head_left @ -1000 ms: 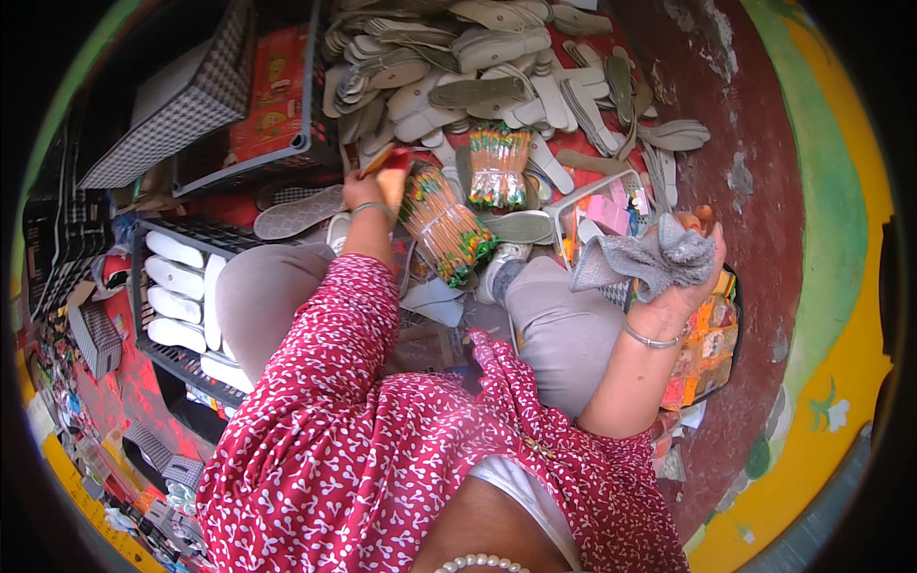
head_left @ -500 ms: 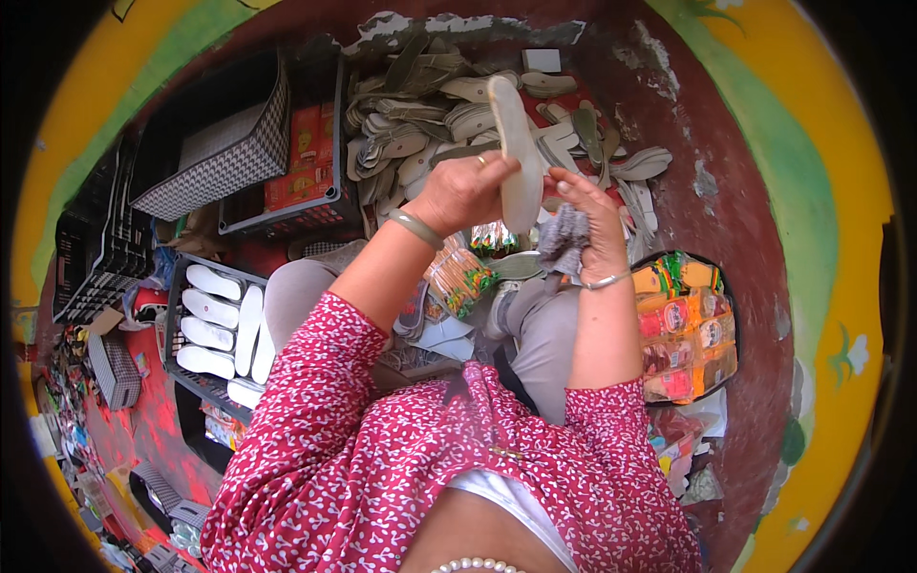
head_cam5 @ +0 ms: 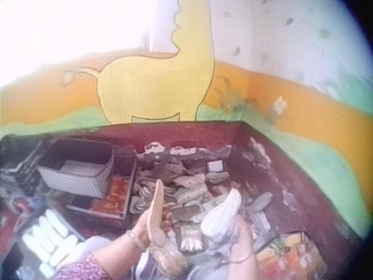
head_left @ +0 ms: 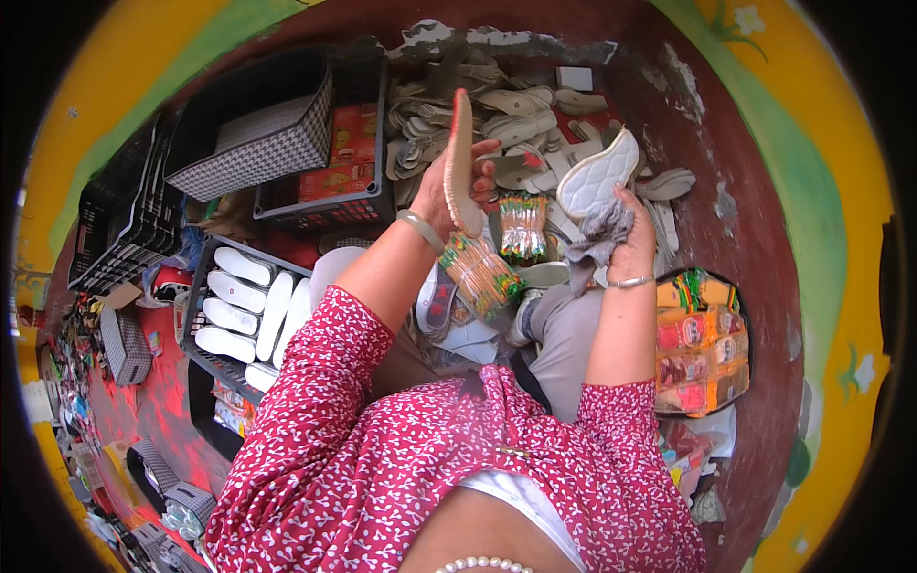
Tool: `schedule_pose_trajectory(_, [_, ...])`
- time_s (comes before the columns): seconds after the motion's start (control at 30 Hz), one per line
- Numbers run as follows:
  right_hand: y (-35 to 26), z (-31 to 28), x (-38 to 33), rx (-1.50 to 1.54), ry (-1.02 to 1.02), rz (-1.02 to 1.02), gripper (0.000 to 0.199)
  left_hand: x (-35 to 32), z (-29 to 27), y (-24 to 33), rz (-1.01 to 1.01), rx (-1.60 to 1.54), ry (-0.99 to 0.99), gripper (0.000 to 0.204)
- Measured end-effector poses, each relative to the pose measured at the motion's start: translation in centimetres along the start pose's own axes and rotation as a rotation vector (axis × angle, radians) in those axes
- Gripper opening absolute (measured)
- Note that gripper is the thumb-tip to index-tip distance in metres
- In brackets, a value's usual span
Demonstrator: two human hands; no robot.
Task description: The person is packaging shoe insoles into plastic bags by hand, occasionally using a cloth to wipe the insoles before inserting them and then placing the finished packs into a container.
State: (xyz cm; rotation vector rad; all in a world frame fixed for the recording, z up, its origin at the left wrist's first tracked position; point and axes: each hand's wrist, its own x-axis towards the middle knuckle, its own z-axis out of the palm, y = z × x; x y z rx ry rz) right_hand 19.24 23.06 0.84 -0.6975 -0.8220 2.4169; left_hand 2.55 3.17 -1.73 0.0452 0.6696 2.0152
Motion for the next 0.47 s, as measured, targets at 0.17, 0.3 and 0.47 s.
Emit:
schedule_pose_trajectory(0.17, [2.3,1.1,0.8,-0.257,-0.164,-0.162,0.02,0.9,0.9,0.2,0.067,-0.109,-0.055,0.048])
schedule_pose_trajectory(0.3, [4.0,2.7,0.4,-0.564,-0.24,-0.246,0.022,2.1,0.3,-0.4,0.054,0.069,0.031,0.048])
schedule_pose_trajectory(0.47, [5.4,2.9,1.2,-0.922,-0.308,-0.211,0.019,3.3,0.3,-2.5,0.041,0.209,0.156,0.049])
